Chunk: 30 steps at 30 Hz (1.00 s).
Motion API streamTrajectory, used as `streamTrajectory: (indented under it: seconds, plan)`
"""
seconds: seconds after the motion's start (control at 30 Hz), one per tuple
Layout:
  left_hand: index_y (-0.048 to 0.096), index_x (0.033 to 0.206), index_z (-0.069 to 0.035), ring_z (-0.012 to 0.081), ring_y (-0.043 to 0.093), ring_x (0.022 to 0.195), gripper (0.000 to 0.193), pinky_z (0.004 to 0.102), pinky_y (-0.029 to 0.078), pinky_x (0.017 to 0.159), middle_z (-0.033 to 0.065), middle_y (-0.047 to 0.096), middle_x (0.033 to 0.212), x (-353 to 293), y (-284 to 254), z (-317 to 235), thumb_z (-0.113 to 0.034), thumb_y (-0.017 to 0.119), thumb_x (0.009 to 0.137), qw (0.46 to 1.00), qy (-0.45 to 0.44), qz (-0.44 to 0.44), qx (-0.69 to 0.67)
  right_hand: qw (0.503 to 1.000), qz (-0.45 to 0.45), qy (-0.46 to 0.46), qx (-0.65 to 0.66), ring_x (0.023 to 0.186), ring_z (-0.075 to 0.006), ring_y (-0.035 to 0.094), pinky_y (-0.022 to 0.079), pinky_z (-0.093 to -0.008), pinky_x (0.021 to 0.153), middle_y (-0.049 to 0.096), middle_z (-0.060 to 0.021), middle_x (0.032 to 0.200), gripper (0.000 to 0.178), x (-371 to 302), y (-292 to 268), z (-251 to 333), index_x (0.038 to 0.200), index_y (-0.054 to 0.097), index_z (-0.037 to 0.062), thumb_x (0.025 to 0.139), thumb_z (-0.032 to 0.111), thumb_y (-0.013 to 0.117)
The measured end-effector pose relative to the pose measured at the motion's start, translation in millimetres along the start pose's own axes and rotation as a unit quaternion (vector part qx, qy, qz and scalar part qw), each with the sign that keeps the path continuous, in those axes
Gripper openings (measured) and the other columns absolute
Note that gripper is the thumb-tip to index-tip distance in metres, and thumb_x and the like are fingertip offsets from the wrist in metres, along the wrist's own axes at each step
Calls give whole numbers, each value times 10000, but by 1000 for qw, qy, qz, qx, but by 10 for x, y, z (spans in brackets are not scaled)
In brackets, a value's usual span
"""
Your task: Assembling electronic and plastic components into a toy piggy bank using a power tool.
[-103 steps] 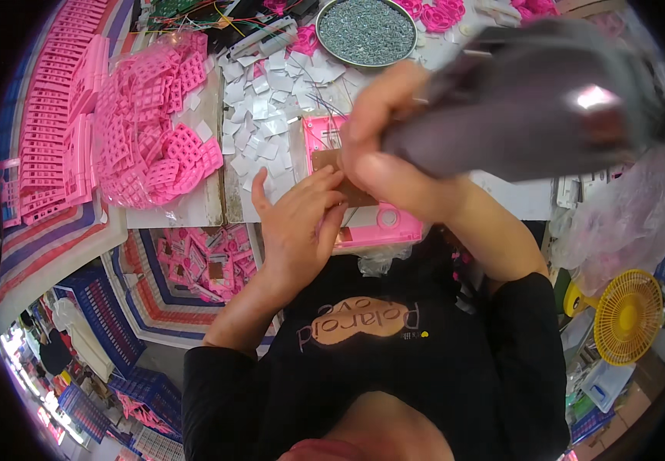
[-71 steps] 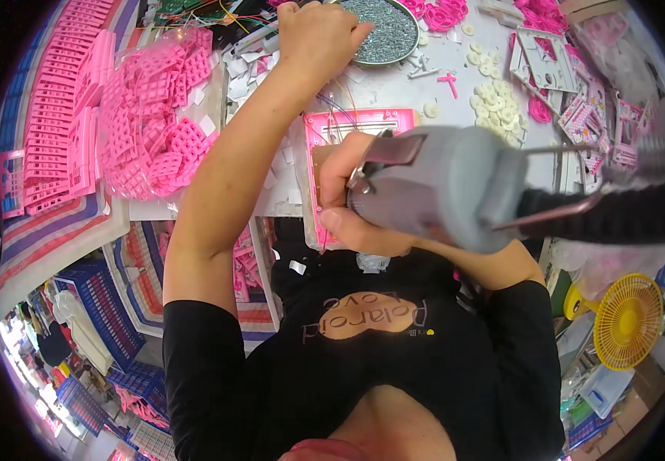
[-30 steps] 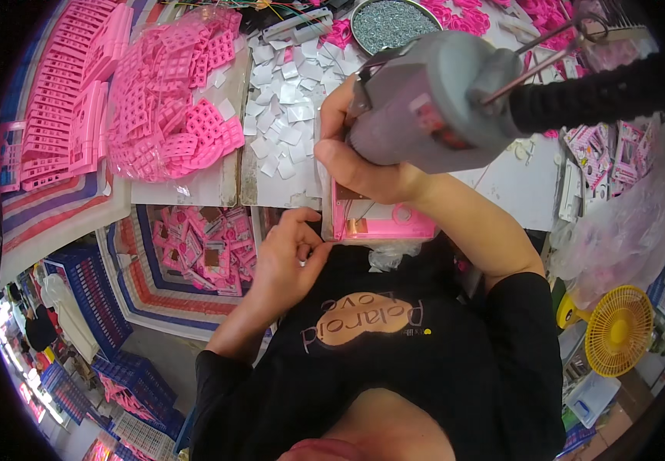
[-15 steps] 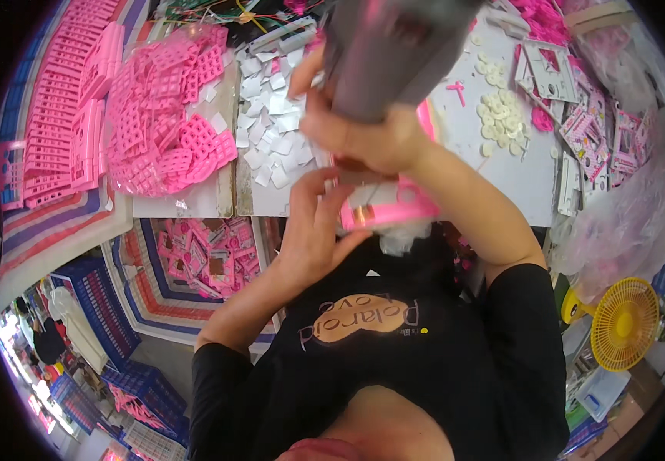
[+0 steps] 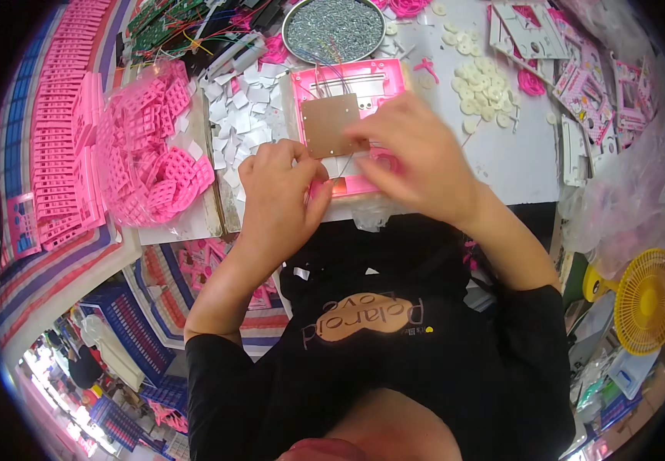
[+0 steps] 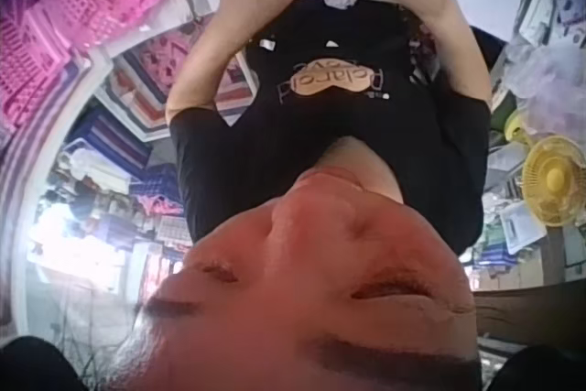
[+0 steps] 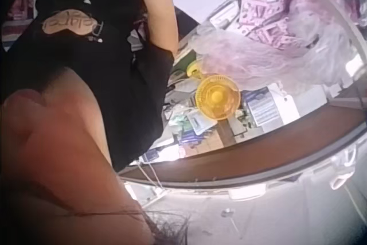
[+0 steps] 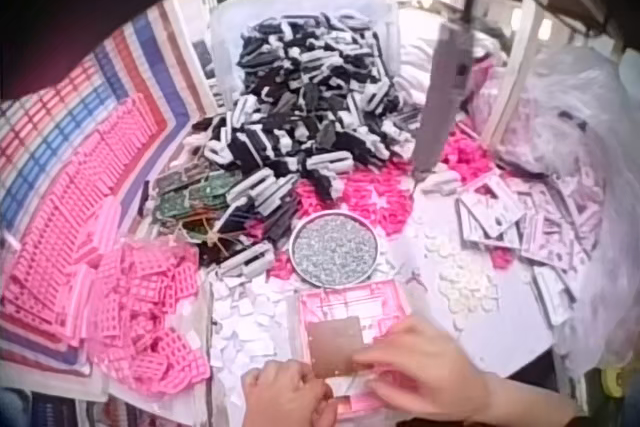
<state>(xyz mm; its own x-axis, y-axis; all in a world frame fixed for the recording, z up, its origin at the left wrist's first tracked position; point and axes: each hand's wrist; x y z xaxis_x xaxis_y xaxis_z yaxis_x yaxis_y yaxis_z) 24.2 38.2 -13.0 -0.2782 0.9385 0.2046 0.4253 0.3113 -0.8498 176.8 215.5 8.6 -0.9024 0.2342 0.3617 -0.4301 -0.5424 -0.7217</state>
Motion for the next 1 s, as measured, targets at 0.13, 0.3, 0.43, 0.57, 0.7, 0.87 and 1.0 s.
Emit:
streamTrajectory:
  seconds: [0.13, 0.3, 0.43, 0.57, 0.7, 0.87, 1.0]
  plan:
    - [665, 880, -54, 240, 556, 862, 104, 360, 413, 762, 65, 563, 990, 42, 37, 17, -80, 737, 810, 995, -23, -6, -93, 961, 99, 161, 202, 742, -248, 673, 532, -339, 679, 697, -94, 959, 379, -20, 234, 134, 1204, 583, 67, 848, 63, 713]
    - [680, 907, -5, 111, 506, 758, 80, 252, 396, 635, 42, 544, 977, -9, -54, 71, -72, 720, 887, 930, -181, 64, -314, 920, 124, 228, 292, 672, -211, 667, 533, -324, 634, 661, -86, 837, 317, 45, 326, 61, 1165, 536, 72, 881, 55, 674]
    - [669, 909, 24, 124, 477, 669, 112, 270, 405, 612, 66, 537, 907, 8, -70, 62, -63, 723, 864, 905, -208, 74, -363, 909, 120, 236, 321, 687, -164, 660, 519, -297, 615, 654, -64, 833, 285, 51, 343, 37, 1159, 534, 62, 899, 37, 647]
    - [672, 892, 17, 130, 471, 670, 88, 273, 398, 608, 67, 538, 898, 19, -95, 72, -53, 715, 859, 913, -198, 90, -344, 924, 114, 212, 298, 687, -165, 661, 517, -300, 612, 653, -64, 834, 277, 55, 345, 29, 1155, 529, 54, 900, 27, 634]
    - [674, 881, 13, 134, 476, 686, 87, 280, 398, 610, 63, 530, 886, 45, -86, 88, -57, 719, 853, 920, -188, 95, -329, 934, 113, 188, 282, 674, -208, 671, 520, -332, 614, 648, -82, 812, 275, 52, 359, 34, 1145, 528, 56, 891, 24, 627]
    - [666, 885, 4, 90, 469, 728, 80, 245, 377, 622, 29, 514, 943, 49, -99, 91, -62, 709, 879, 926, -177, 106, -316, 934, 117, 187, 280, 686, -218, 673, 520, -341, 620, 648, -84, 811, 273, 71, 349, 41, 1143, 526, 60, 892, 21, 623]
    - [672, 884, 7, 168, 516, 735, 93, 302, 432, 644, 75, 522, 895, 52, -77, 83, -64, 718, 847, 927, -173, 90, -319, 936, 115, 174, 284, 687, -230, 674, 521, -345, 623, 652, -85, 817, 268, 75, 351, 31, 1142, 527, 58, 894, 26, 623]
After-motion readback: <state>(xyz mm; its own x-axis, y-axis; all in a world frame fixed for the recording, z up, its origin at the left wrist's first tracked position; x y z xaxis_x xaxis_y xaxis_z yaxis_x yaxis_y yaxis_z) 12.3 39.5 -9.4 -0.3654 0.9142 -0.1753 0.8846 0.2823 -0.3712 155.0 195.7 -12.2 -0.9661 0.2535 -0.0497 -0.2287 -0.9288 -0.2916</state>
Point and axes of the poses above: each hand's wrist, its own x-axis towards the middle knuckle, its own y-axis out of the palm, z = x × y
